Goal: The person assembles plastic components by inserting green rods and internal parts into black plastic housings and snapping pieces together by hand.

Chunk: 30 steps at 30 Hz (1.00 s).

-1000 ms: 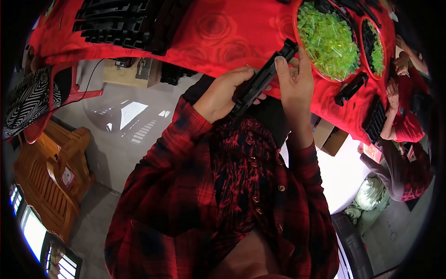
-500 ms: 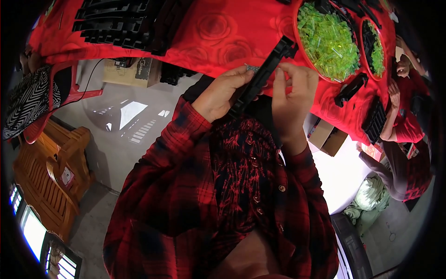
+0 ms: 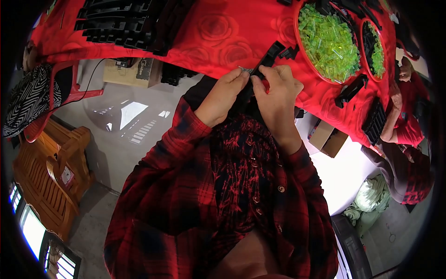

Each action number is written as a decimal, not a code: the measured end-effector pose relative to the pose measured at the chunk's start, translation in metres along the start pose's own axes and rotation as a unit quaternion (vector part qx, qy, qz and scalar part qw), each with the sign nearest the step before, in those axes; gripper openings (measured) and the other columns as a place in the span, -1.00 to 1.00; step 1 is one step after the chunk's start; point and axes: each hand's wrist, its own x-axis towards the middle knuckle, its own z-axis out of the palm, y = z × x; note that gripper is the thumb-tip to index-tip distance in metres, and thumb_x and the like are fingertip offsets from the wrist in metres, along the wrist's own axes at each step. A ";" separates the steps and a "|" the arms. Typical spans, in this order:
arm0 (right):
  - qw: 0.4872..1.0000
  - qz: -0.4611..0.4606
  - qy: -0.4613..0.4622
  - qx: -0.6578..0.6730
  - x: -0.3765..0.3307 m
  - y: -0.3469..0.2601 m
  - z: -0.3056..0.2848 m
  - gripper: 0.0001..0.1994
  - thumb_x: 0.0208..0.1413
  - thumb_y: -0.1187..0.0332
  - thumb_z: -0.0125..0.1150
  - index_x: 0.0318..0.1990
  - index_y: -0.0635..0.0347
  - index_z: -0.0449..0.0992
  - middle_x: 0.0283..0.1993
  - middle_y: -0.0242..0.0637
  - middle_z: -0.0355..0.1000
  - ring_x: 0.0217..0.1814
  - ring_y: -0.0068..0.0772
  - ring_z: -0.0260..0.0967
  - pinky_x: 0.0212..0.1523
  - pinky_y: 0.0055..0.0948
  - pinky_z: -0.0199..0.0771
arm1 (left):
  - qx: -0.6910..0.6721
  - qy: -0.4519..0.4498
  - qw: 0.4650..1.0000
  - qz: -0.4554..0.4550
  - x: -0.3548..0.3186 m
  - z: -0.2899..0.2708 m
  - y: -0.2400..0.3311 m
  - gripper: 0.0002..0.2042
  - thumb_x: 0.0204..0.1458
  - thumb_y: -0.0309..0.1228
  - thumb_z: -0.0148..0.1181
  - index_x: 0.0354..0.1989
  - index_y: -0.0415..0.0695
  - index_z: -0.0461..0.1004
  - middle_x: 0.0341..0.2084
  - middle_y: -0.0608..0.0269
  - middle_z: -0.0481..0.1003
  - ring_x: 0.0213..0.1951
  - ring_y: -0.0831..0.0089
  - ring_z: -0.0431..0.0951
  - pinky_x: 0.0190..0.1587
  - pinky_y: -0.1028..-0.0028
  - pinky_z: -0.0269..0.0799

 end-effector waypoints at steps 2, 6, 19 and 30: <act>1.000 0.015 -0.006 0.022 -0.002 0.001 0.002 -0.74 -0.02 0.37 0.39 -0.14 0.19 0.60 -0.24 -0.28 0.40 -0.09 -0.23 0.36 -0.01 -0.20 0.08 | 0.004 0.021 1.000 0.007 -0.003 0.003 0.003 -0.82 0.38 -0.40 -0.05 -0.13 -0.20 0.48 -0.29 0.51 0.37 -0.23 0.73 0.30 -0.14 0.66 0.26; 0.998 0.040 -0.013 0.036 -0.005 0.000 0.003 -0.73 0.00 0.40 0.36 -0.11 0.20 0.57 -0.19 -0.24 0.39 -0.08 -0.20 0.36 0.02 -0.19 0.09 | -0.001 0.011 1.000 0.009 -0.004 0.005 0.005 -0.82 0.38 -0.41 -0.05 -0.12 -0.20 0.48 -0.30 0.52 0.36 -0.24 0.74 0.29 -0.14 0.67 0.25; 1.000 0.009 -0.001 0.029 -0.009 -0.002 -0.002 -0.76 0.00 0.45 0.37 -0.16 0.10 0.51 -0.20 -0.30 0.38 -0.15 -0.31 0.37 0.03 -0.22 0.08 | 0.022 -0.003 1.000 -0.017 -0.010 0.004 0.013 -0.79 0.36 -0.34 0.02 -0.04 -0.21 0.48 -0.21 0.50 0.41 -0.12 0.72 0.35 -0.03 0.64 0.28; 0.996 -0.067 -0.031 0.056 -0.009 0.004 -0.008 -0.90 0.04 0.45 0.32 -0.32 0.06 0.50 -0.42 -0.40 0.41 -0.38 -0.31 0.34 -0.08 -0.25 0.12 | 0.291 -0.054 0.954 0.045 -0.024 -0.015 0.011 -0.72 0.28 -0.43 0.08 0.11 -0.27 0.41 -0.15 0.28 0.51 -0.04 0.57 0.47 0.06 0.53 0.36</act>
